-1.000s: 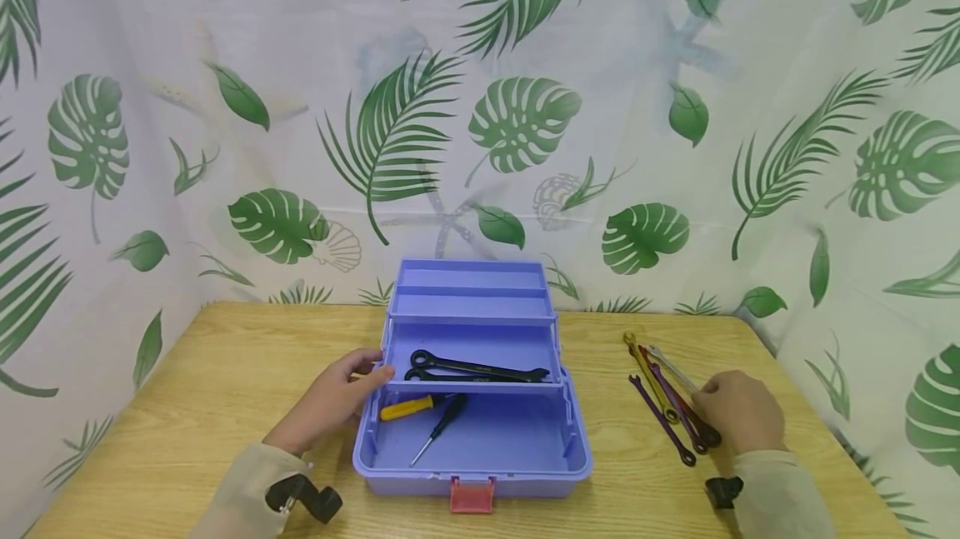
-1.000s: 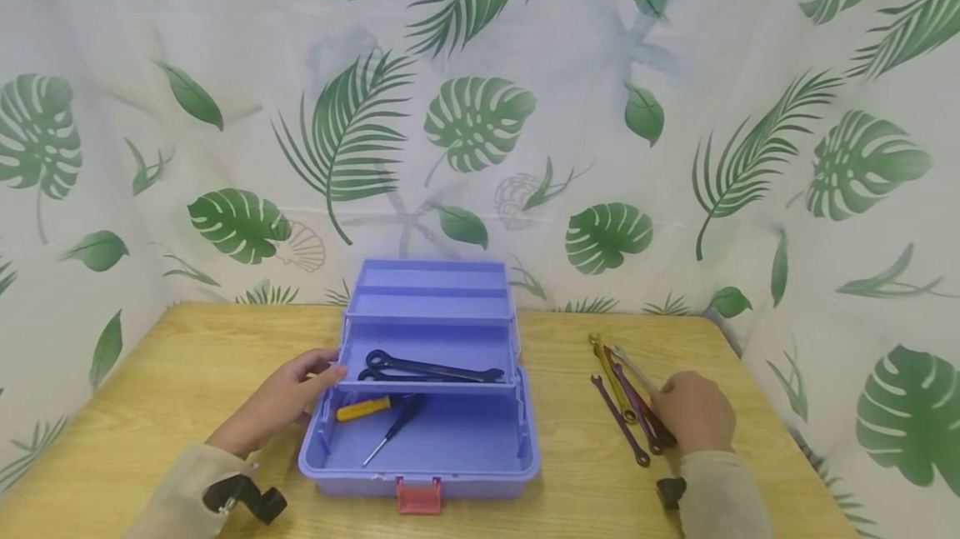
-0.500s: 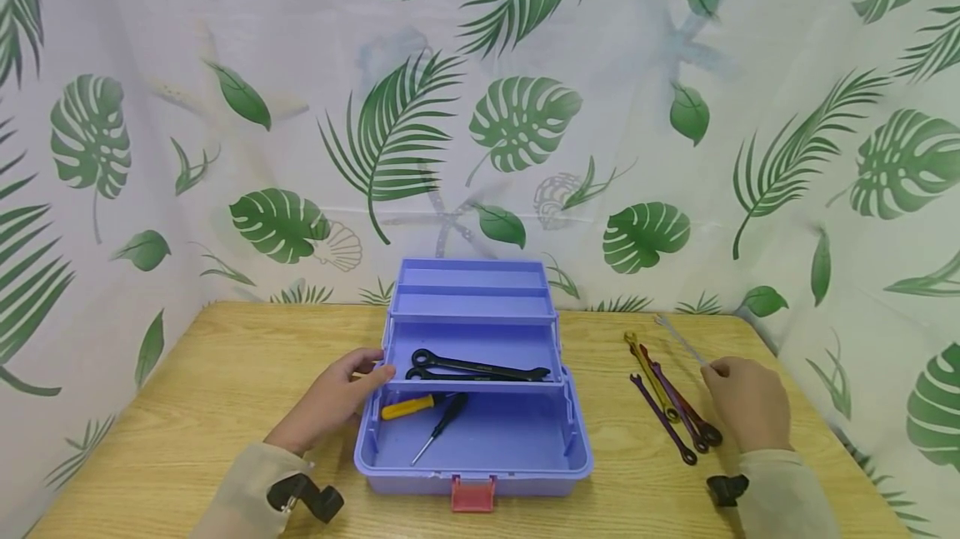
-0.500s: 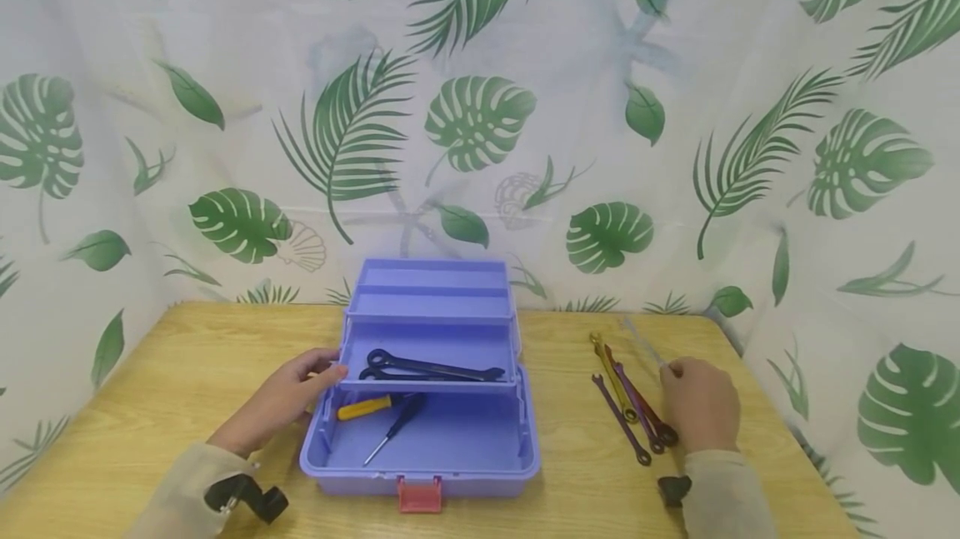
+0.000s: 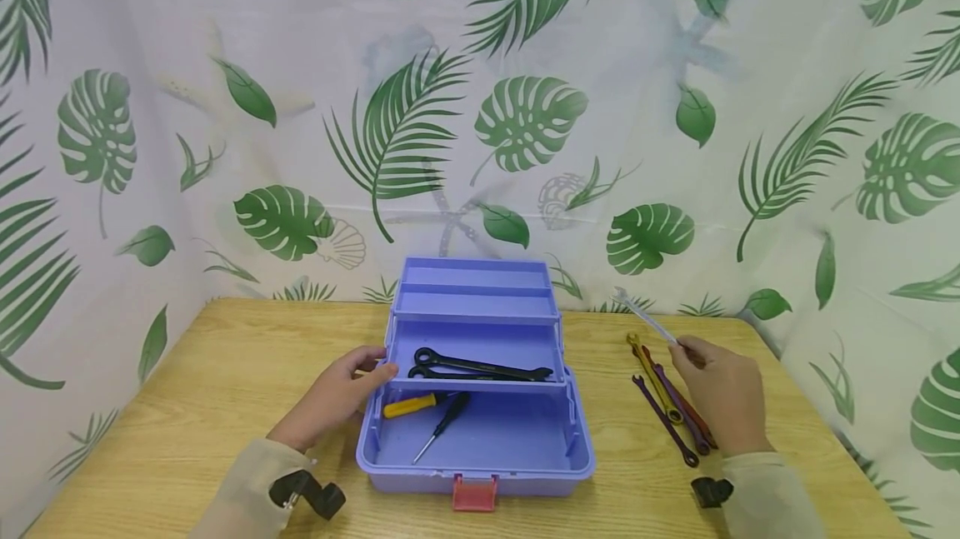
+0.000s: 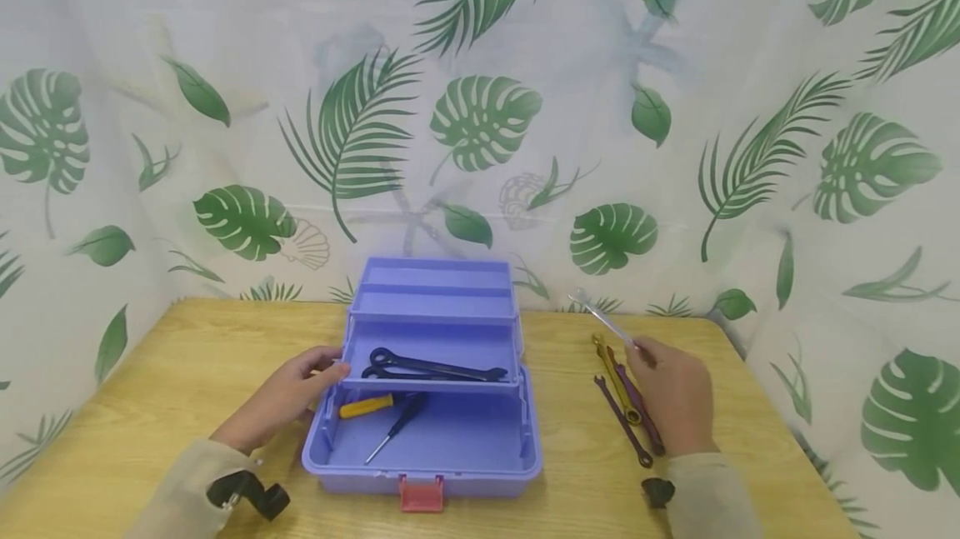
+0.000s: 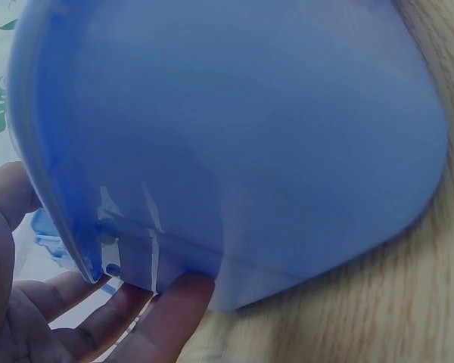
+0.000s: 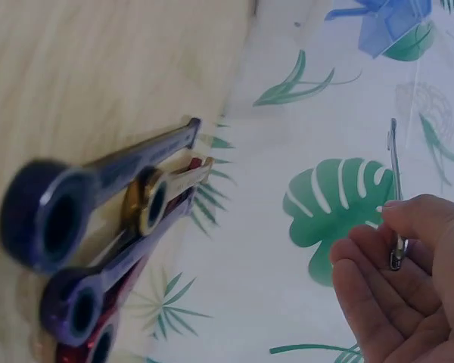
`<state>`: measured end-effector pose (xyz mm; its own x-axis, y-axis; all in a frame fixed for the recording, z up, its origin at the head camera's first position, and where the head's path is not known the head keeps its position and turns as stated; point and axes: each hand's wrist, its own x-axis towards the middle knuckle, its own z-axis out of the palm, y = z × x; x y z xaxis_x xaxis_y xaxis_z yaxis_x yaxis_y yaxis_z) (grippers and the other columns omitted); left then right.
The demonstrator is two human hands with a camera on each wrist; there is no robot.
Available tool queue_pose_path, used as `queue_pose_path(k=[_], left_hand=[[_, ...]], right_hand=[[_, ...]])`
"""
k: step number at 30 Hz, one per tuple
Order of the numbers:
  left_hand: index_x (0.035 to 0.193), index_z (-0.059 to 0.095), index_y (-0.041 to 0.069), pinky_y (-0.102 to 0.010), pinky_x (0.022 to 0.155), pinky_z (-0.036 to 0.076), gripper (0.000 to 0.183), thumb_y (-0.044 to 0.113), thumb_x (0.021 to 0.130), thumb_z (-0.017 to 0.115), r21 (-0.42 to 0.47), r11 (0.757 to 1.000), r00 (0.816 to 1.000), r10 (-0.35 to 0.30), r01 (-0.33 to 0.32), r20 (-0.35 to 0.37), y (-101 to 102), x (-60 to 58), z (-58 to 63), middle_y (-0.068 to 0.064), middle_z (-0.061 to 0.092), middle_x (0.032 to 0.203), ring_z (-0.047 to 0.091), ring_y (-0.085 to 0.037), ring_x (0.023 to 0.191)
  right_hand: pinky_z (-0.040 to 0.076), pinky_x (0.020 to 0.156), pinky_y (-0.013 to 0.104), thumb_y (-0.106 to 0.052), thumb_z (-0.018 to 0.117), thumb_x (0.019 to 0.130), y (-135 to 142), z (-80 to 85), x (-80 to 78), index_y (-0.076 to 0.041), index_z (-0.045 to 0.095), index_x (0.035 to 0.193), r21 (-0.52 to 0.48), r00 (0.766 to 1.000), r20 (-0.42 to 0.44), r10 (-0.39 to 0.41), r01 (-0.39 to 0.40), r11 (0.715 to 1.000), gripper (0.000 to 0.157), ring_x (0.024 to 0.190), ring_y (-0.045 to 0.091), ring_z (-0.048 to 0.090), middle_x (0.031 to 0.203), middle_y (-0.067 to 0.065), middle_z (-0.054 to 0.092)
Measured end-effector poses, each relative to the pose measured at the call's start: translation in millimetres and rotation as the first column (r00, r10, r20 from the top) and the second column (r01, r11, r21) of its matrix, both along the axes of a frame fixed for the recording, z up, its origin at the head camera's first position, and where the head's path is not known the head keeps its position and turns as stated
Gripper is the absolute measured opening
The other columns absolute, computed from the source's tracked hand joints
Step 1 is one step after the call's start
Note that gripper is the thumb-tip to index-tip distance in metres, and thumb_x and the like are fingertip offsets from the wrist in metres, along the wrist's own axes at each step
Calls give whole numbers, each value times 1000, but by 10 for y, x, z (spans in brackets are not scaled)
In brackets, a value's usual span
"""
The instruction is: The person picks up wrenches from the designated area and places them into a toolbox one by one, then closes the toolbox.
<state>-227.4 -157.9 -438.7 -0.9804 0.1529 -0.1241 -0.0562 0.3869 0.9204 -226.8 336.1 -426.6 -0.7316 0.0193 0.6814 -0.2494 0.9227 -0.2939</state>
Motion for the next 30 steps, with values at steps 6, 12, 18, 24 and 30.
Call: queue_pose_path(k=[6,12,18,24,30], left_hand=[[144,57,10,-42,69,64,58,46,100,67,-8,1000,1000,4,-4,1,-12,-2,-2,-15,62,131,65,-30,108],[143,57,9,-42,68,63,56,44,100,67,-9,1000,1000,11,-11,0,-6,-4,4,-15,62,130,65,-30,107],[142,58,9,-42,68,63,53,42,101,66,1,1000,1000,9,-9,0,12,-9,23,-14,62,128,65,-29,105],[142,58,10,-41,68,63,53,42,101,66,9,1000,1000,4,-3,-3,0,-17,19,-14,62,129,65,-28,105],[143,58,11,-41,67,63,54,43,101,66,9,1000,1000,1,-1,4,-17,-19,-4,-14,62,129,66,-29,105]], right_hand=[[58,57,49,-8,80,89,-89,-3,-14,-3,81,101,28,994,-84,73,-71,997,13,68,30,75,84,13,78],[60,64,53,-9,81,88,-190,9,-12,-7,82,103,39,987,-106,124,-120,992,15,76,31,77,89,11,79],[60,66,52,-8,84,85,-234,17,3,-5,81,103,77,980,-128,151,-142,987,19,77,29,77,90,11,79],[60,63,45,-7,85,81,-303,31,3,-4,81,102,152,956,-173,236,-210,966,21,76,24,76,91,9,79],[56,56,40,-4,86,77,-386,70,17,-5,81,100,179,929,-239,284,-245,953,23,71,21,75,87,7,78]])
